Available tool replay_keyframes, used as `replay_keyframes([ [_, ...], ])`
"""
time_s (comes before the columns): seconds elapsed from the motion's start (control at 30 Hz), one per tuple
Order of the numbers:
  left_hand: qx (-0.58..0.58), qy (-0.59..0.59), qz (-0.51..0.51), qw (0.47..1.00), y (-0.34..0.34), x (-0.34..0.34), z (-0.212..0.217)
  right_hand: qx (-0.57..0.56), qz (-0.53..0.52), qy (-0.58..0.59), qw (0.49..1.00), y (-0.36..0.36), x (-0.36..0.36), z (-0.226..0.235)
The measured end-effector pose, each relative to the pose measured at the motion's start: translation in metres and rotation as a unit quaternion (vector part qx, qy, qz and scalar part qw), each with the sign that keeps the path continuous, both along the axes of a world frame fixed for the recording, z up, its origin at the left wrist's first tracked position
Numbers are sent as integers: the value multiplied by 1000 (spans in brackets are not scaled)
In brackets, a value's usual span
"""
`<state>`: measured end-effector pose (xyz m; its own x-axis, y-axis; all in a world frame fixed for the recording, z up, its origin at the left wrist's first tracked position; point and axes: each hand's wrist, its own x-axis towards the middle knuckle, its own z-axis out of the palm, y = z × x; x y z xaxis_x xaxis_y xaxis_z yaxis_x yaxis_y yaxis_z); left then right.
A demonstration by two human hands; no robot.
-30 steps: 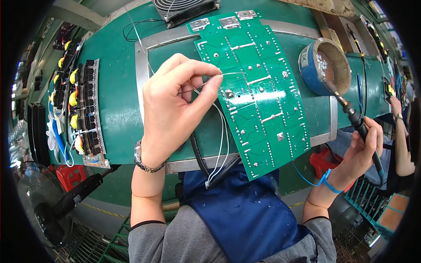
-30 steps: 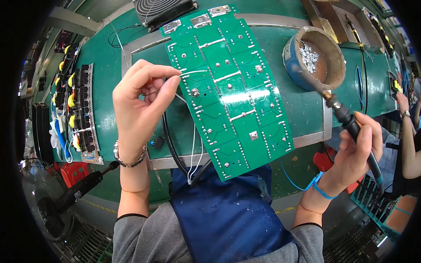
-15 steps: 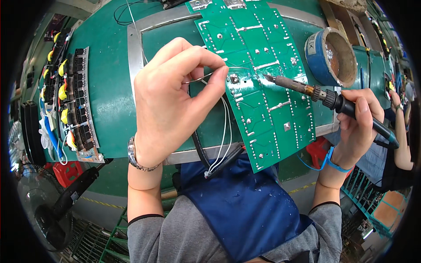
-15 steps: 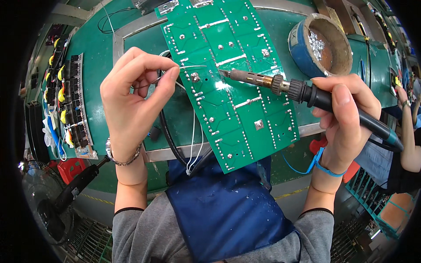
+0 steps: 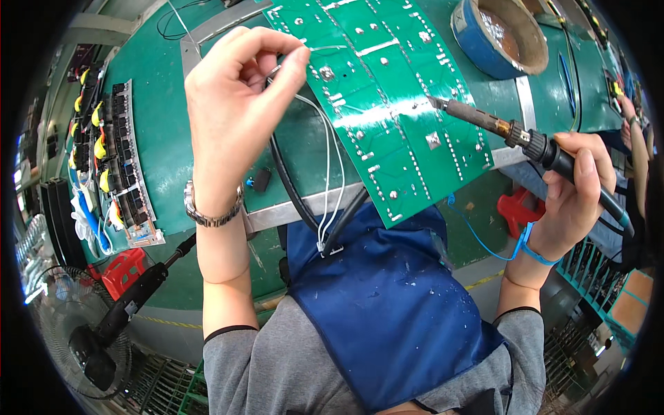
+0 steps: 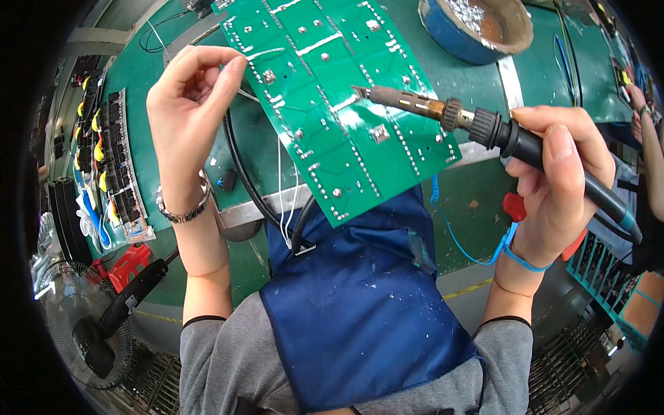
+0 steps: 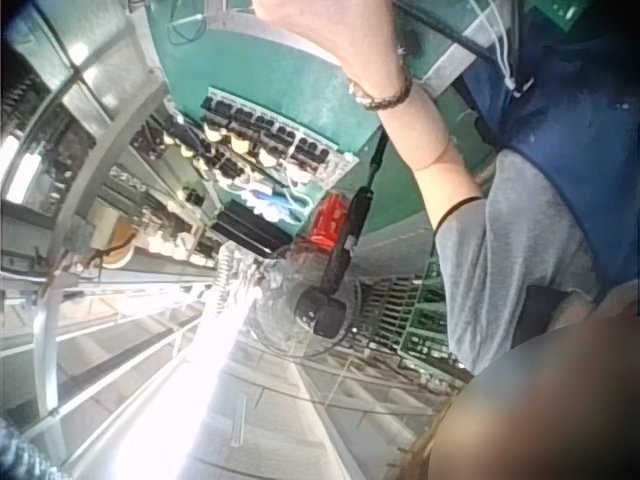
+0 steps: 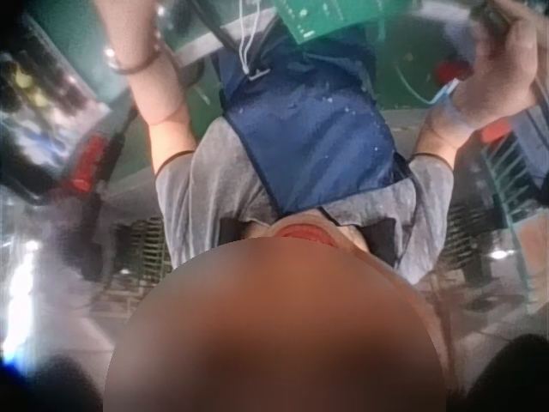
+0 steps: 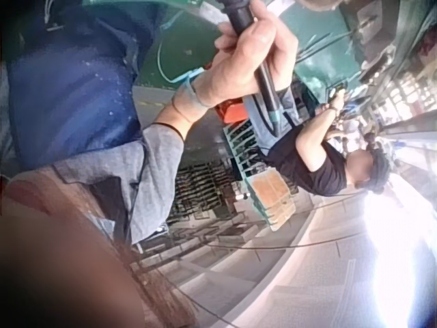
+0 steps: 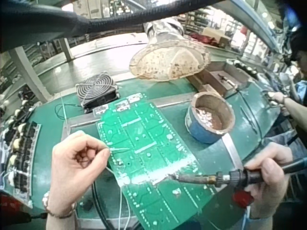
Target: The person solders joints on a circuit board using a soldering iron and solder wire, turns the board assembly over by hand, and solders additional electrical contacts.
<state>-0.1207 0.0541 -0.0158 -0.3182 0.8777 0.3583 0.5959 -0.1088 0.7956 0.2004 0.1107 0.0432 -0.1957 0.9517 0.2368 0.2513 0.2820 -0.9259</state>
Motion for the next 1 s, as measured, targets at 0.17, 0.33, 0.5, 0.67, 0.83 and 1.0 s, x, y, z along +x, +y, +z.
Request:
replay_keyframes([
  [0.17,-20,-30,-4,999,0,1,-3,-4,-52,-3,999,-7,13,0],
  [0.33,-31,-68,-19,997,-11,9,9,-2,-29,20,999,-7,19,0],
  [0.5,-55,3,-30,998,-41,26,24,-28,-2,-26,999,-8,5,0],
  [0.67,-46,30,-18,998,-50,43,17,-44,71,-66,994,3,-14,0],
  [0.83,-42,56,-7,998,-52,48,11,-73,114,-74,988,19,-23,1],
  [1.0,-52,55,-7,997,-53,51,9,-67,145,-88,983,27,-27,1],
])
